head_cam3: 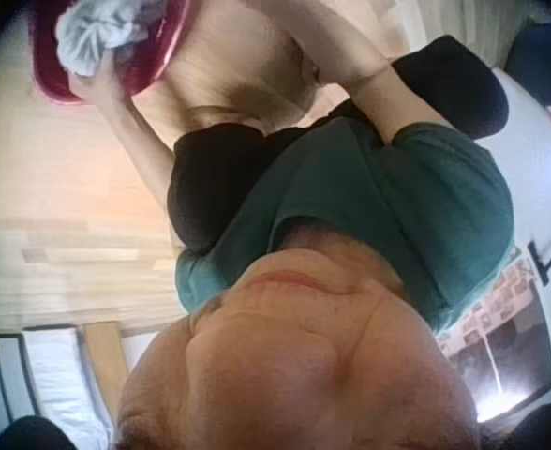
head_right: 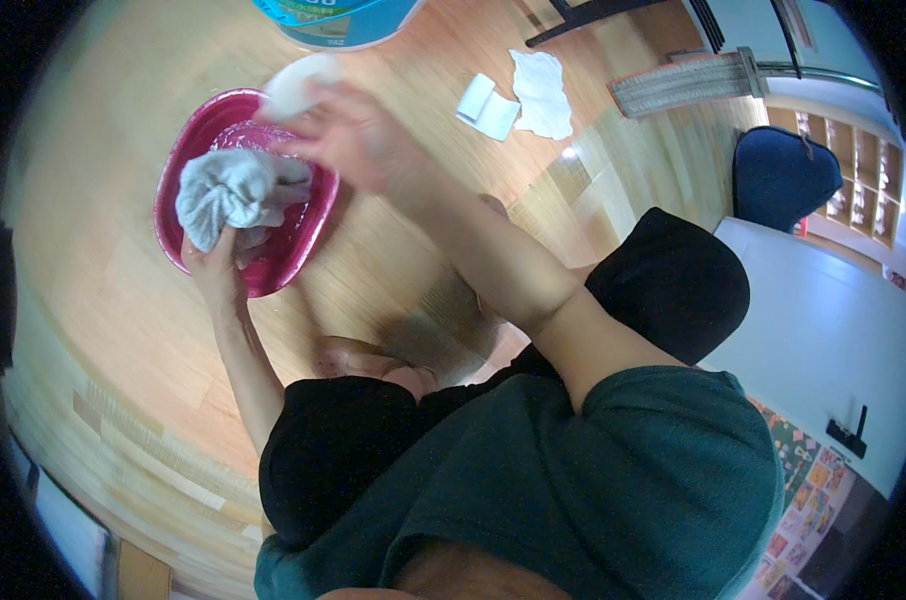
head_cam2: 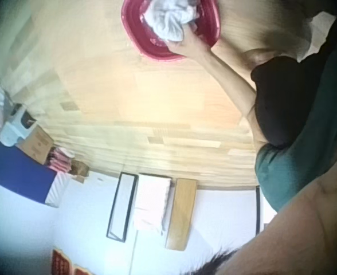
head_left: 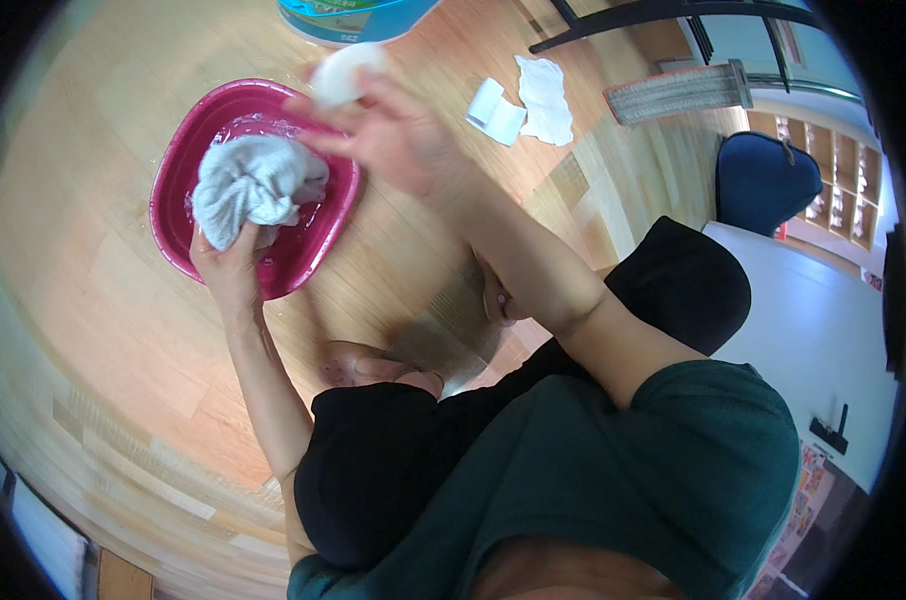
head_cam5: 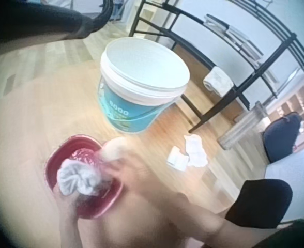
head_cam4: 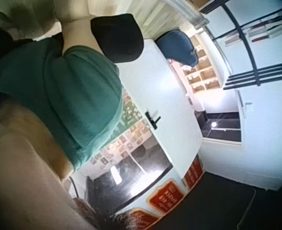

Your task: The person sits on the floor and washes a white cloth in a pink basin filled with water. They repeatedly submerge, scrub, and wring the cloth by hand, occasionally using a bar of soap to clean it.

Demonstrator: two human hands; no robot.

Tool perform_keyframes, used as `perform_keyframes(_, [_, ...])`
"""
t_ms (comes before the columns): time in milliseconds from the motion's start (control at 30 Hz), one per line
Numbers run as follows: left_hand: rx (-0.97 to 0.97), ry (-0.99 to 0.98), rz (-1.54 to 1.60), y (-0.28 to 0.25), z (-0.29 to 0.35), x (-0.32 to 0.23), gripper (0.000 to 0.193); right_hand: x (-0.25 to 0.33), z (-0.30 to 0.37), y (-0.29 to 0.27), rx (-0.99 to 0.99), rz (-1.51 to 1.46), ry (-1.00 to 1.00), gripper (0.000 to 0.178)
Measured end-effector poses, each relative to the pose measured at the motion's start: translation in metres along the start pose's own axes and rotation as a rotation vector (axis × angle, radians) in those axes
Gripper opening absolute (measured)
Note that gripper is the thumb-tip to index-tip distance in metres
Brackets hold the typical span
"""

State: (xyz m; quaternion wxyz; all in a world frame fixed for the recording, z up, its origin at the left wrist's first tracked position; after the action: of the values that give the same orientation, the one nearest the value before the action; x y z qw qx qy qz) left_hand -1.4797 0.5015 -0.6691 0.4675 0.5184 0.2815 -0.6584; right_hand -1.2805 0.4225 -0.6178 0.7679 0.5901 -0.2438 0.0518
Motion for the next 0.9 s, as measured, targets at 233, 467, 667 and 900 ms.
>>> perform_keyframes(233, [-0.05,0.045,-0.035,0.0,0.0,0.0,0.036,0.117,0.11,-0.219,-1.2,0.582,-0.333,0.025])
perform_keyframes(467, [-0.051,0.015,-0.065,0.003,0.006,-0.011,0.034,0.147,0.108,-0.236,-1.545,1.293,0.271,0.018])
perform_keyframes(667, [-0.043,0.096,-0.27,0.006,0.003,-0.011,0.043,0.026,0.031,-0.078,-0.451,0.996,-0.132,0.036])
perform_keyframes(900, [0.038,0.129,-0.076,-0.002,0.003,-0.03,0.057,-0.04,-0.046,0.013,0.012,1.058,-0.089,0.024])
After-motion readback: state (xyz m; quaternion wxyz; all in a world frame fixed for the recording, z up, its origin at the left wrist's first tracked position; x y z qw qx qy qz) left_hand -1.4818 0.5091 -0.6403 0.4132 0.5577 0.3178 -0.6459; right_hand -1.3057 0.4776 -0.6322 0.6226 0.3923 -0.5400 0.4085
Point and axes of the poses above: each hand's wrist, its own z-axis away from the middle knuckle, its own y-axis out of the palm, x = y × z, the point moved 4 cm from there along -z, towards the middle knuckle, and after that the axes turned 3 degrees about -z, right-handed, at the moved point
